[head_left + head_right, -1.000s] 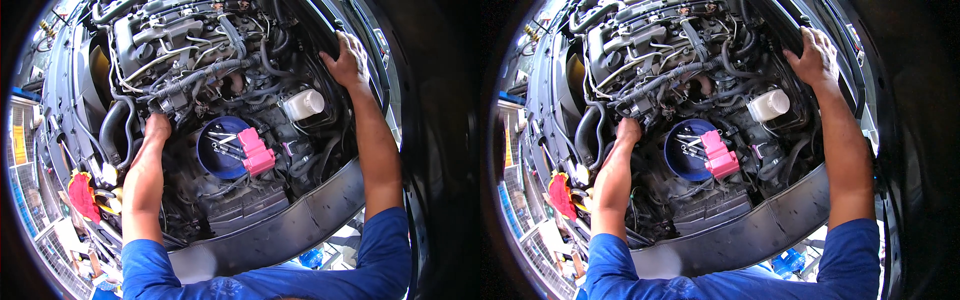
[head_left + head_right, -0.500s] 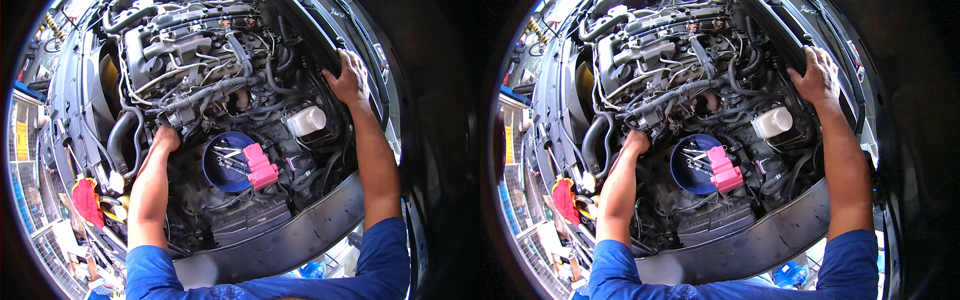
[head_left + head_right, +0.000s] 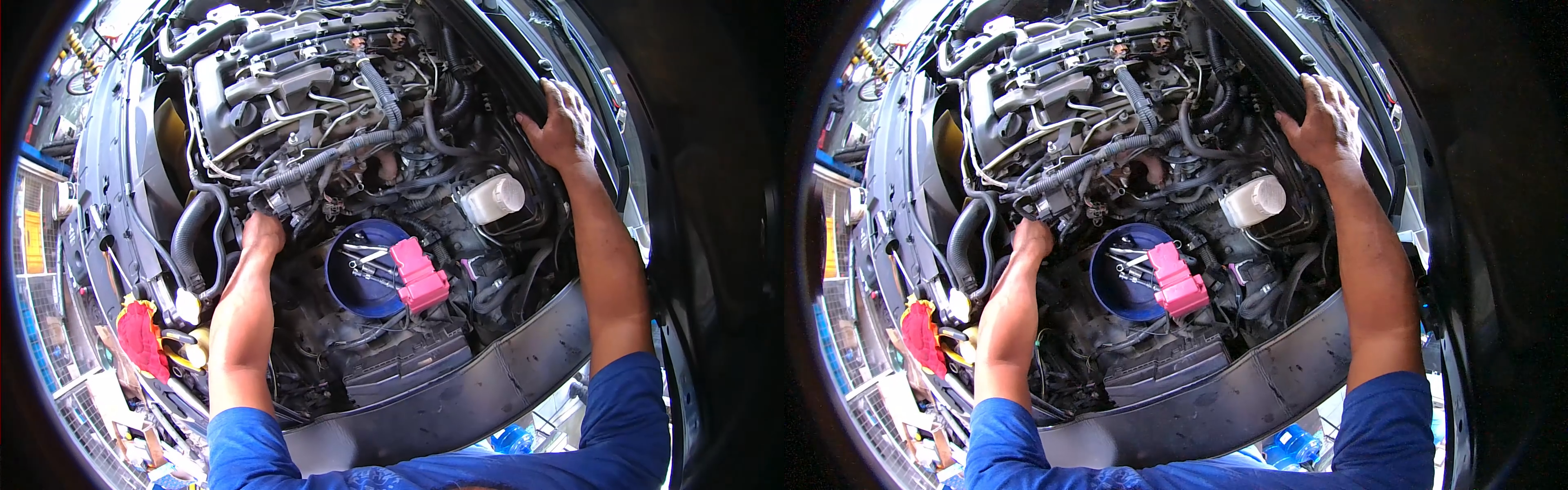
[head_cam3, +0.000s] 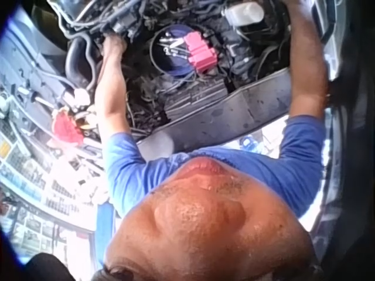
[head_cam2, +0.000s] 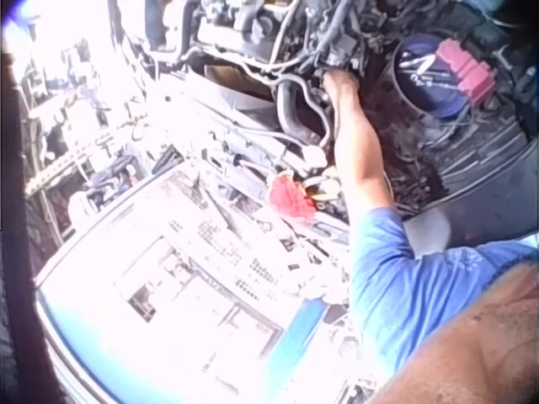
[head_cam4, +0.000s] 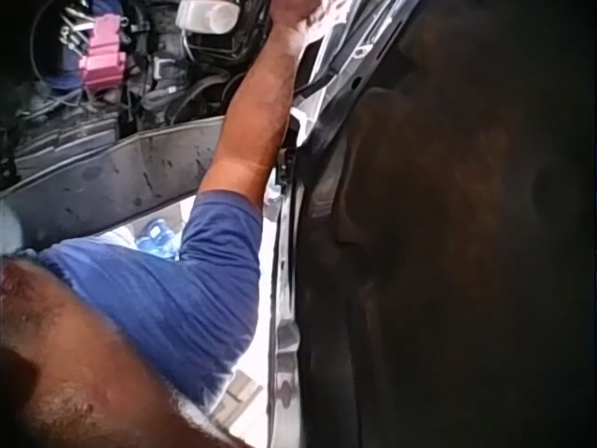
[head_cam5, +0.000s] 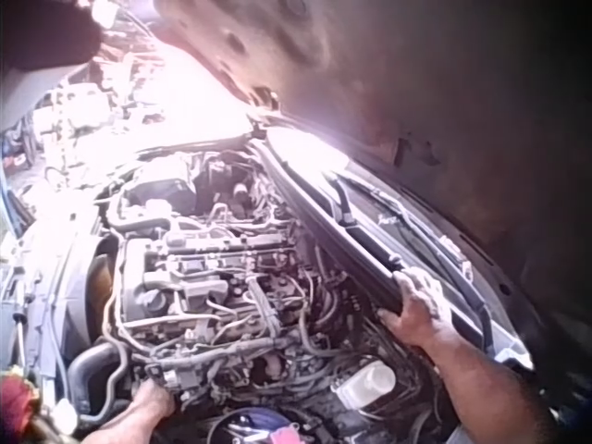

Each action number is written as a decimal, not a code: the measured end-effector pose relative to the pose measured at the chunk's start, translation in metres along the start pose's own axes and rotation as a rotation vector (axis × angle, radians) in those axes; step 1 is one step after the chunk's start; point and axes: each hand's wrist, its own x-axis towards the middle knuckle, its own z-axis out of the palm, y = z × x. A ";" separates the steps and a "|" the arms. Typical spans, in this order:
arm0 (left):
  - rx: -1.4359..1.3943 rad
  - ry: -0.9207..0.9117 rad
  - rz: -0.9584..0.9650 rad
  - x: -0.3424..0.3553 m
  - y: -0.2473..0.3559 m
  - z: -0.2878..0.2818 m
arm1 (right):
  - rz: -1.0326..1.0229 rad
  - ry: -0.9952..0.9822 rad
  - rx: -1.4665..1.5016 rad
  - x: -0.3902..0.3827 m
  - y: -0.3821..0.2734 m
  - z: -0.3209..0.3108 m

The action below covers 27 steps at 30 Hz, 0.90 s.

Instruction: Work on a car engine, including removing parts and using a ratchet.

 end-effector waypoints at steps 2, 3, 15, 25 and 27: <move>-0.126 0.035 -0.105 -0.002 0.001 -0.005 | -0.005 0.014 0.005 0.000 0.000 0.000; -0.078 -0.045 -0.041 -0.001 0.001 -0.006 | -0.003 0.012 0.005 0.000 -0.001 -0.001; 0.039 -0.081 0.099 0.019 -0.007 0.014 | 0.006 0.014 0.007 0.000 -0.002 -0.001; -0.019 -0.095 0.051 -0.005 0.002 -0.012 | 0.010 0.018 -0.011 -0.001 -0.002 -0.002; 0.020 -0.093 0.061 -0.003 0.001 -0.010 | 0.023 -0.003 -0.004 -0.001 -0.002 -0.001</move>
